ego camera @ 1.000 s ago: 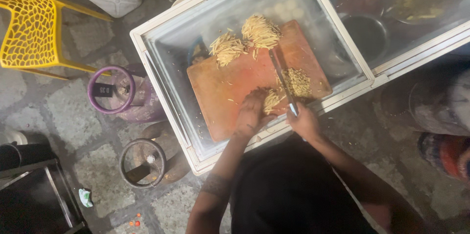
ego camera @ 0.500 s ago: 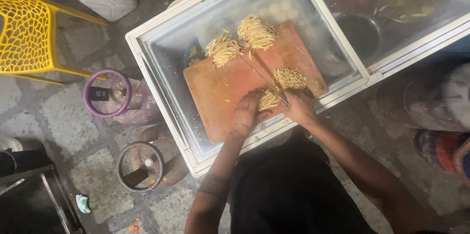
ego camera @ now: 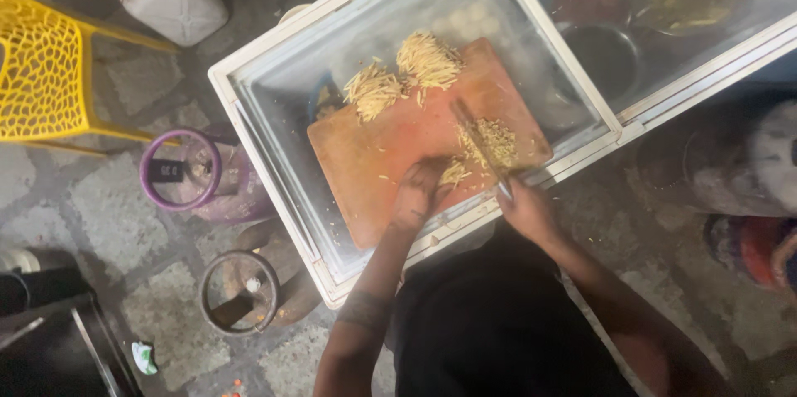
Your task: The person repeatedly chops a pile of light-colored vegetable strips on a red cutting board using a knife. They gather the chopped pieces into a pile and continue chopping until the end of the clip.
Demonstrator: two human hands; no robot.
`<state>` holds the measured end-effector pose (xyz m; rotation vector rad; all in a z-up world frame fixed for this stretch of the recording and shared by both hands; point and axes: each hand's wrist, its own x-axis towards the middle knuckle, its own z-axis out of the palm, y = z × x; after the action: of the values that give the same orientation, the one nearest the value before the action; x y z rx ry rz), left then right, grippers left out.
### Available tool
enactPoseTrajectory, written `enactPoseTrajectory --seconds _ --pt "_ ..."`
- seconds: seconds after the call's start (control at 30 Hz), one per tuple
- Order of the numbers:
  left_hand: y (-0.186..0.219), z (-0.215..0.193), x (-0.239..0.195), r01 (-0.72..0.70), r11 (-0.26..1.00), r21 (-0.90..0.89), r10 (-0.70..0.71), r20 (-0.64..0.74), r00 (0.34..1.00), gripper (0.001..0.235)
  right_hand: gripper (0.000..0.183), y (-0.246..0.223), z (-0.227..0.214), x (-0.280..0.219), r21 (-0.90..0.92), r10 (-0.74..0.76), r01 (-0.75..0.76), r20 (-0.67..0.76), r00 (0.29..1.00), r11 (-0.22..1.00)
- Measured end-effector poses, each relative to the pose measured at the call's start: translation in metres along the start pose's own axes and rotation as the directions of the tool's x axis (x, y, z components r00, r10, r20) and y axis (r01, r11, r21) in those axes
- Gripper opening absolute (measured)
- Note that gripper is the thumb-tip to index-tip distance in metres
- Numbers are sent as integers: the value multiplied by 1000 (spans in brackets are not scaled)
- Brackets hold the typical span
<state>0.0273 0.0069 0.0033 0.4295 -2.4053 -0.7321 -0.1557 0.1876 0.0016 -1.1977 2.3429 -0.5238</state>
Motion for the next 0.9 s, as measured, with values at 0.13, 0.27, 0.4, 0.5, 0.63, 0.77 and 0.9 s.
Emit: enactPoseTrajectory --seconds 0.13,0.27,0.4,0.5,0.63,0.77,0.9 --pt "-5 6 1 -19 999 -33 19 -8 1000 51 34 1 15 -25 116 -139 146 -63 988 983" --pt "-2 5 9 34 994 -100 -30 46 999 58 30 -4 20 -28 66 -40 42 -36 999 997" --pt "15 -10 17 184 963 -194 -166 105 980 74 34 0 10 -25 116 122 -129 66 990 985" --pt "28 -15 24 224 955 -195 -205 111 972 88 32 -1 3 -20 192 40 -29 -54 998 981" --pt "31 0 28 246 946 -212 -251 4 968 57 31 -22 6 -2 233 -15 60 -191 981 971" --pt "17 13 19 170 927 -336 -212 -93 973 29 30 -47 12 21 429 192 -217 101 976 877" --pt "11 13 14 322 862 -391 -342 19 939 23 23 -59 20 33 499 247 -245 64 967 831"
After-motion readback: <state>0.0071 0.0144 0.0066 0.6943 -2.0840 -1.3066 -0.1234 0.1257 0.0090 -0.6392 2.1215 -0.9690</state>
